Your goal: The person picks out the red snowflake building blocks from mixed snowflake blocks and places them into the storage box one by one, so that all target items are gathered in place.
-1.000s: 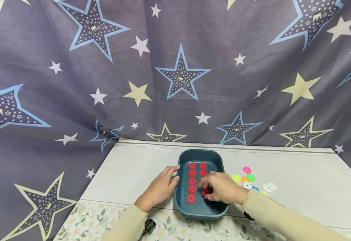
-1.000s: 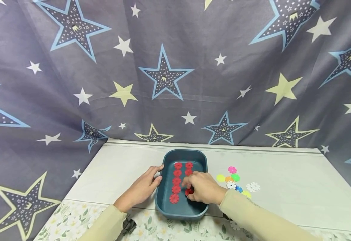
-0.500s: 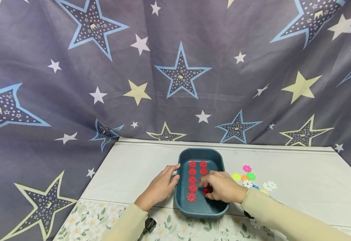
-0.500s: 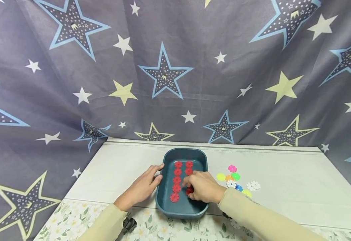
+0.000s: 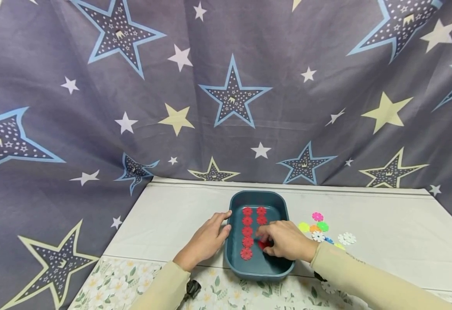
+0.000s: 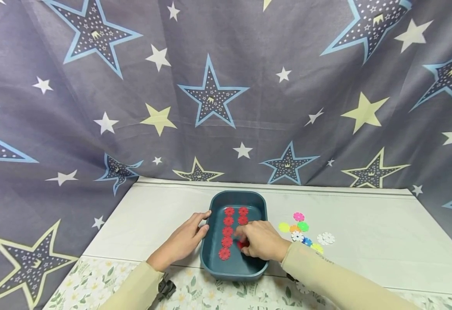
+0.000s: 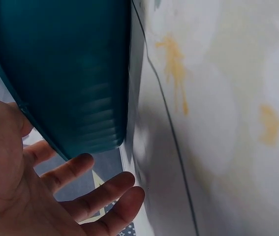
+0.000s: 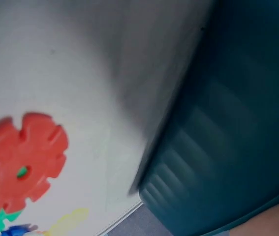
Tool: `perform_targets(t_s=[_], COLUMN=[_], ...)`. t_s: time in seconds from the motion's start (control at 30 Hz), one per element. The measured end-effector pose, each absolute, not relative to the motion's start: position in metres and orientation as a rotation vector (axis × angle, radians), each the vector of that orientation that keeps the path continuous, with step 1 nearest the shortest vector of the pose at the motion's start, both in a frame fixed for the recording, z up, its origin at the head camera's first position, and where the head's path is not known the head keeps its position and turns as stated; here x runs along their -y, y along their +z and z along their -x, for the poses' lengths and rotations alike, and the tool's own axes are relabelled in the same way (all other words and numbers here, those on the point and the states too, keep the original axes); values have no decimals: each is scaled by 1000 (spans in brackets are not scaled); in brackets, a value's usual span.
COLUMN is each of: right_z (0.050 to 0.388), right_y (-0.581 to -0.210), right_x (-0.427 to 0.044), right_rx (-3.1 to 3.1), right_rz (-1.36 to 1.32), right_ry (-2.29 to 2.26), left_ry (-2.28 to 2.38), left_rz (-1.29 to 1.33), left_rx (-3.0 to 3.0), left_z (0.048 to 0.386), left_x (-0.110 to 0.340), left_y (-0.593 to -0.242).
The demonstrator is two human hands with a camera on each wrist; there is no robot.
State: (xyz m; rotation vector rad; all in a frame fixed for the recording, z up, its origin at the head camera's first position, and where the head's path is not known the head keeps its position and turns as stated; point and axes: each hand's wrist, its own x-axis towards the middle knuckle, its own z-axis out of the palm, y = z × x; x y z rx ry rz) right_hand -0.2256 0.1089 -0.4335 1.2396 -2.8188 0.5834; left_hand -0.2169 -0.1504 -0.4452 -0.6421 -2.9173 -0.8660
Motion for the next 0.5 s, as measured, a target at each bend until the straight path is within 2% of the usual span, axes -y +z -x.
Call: perform_targets(t_s=[0.5], right_z=[226], right_y=[-434], right_x=[-110], right_rx=[2742], right_rz=[-1209], right_ry=[637], left_ry=[-868], left_rz=[662], left_rx=[2900], left_z=[218], left_x=[151], left_y=[-446])
